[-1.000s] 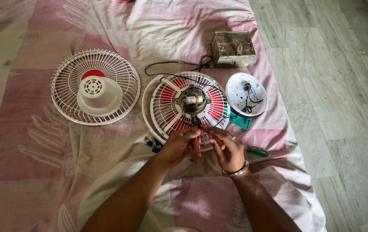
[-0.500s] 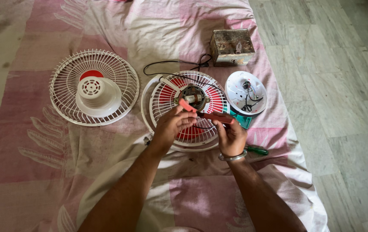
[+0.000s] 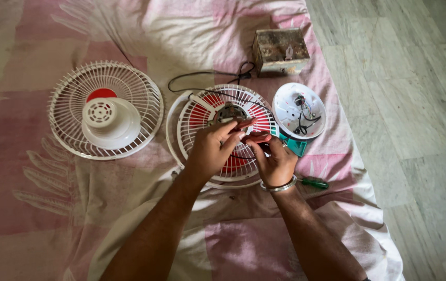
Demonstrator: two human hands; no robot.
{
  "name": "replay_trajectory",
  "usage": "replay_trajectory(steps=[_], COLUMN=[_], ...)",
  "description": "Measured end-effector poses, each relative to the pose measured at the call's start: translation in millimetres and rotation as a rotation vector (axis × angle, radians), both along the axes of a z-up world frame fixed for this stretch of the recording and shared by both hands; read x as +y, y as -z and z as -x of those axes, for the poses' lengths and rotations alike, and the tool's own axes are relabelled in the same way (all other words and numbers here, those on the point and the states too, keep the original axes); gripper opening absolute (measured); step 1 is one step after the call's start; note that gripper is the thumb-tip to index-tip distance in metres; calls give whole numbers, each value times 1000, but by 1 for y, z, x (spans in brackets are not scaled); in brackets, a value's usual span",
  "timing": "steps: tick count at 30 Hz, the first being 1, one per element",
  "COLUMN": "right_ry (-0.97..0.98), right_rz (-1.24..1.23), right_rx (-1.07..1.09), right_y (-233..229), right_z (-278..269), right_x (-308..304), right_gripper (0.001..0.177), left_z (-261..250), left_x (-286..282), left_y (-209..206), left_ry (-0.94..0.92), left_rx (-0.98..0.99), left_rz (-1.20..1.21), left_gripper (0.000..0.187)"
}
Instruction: The person works on the internal wiring of a disassembled electric fan motor. They use pliers to strip and twist wires, and a screwdriver to adjust connections on the motor terminals. The fan cage and other parts are laid out on a cloth on the floor.
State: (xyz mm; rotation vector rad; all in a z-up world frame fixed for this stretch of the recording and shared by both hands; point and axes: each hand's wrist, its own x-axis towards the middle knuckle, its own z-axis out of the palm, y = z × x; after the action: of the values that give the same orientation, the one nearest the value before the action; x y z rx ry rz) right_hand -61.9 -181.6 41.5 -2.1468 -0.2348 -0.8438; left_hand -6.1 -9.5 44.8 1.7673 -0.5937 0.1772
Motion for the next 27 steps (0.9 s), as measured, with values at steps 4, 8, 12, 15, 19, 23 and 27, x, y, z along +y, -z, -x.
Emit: replay_trajectory(steps=[4,8,12,15,19,23,27], right_ry=[-36,0,-15,-18,-30,7,42], right_rz=[15,62,53,78,84,105,125], right_rx=[-8,41,43,27,11,47,50], right_y=[-5,-2,2,3,5,10,14], right_z=[0,0,2,1,1,2,1], right_x=[1,4,2,0,-2,-3,-4], right_gripper=[18,23,23,23,23,23,24], left_z=[-4,-4,-7,-7,-8,-9,-10], left_x=[6,6,5,4,2,1,1], left_y=[-5,-4,0,1,4,8,8], left_ry=[3,-89,-75,-73,-140,-161,-119], left_rx=[16,-215,-166,-64,0,13,-28], left_rz=[-87,-88,-53,-72,-80,-49,-40], left_gripper=[29,25,27,29,28,27,26])
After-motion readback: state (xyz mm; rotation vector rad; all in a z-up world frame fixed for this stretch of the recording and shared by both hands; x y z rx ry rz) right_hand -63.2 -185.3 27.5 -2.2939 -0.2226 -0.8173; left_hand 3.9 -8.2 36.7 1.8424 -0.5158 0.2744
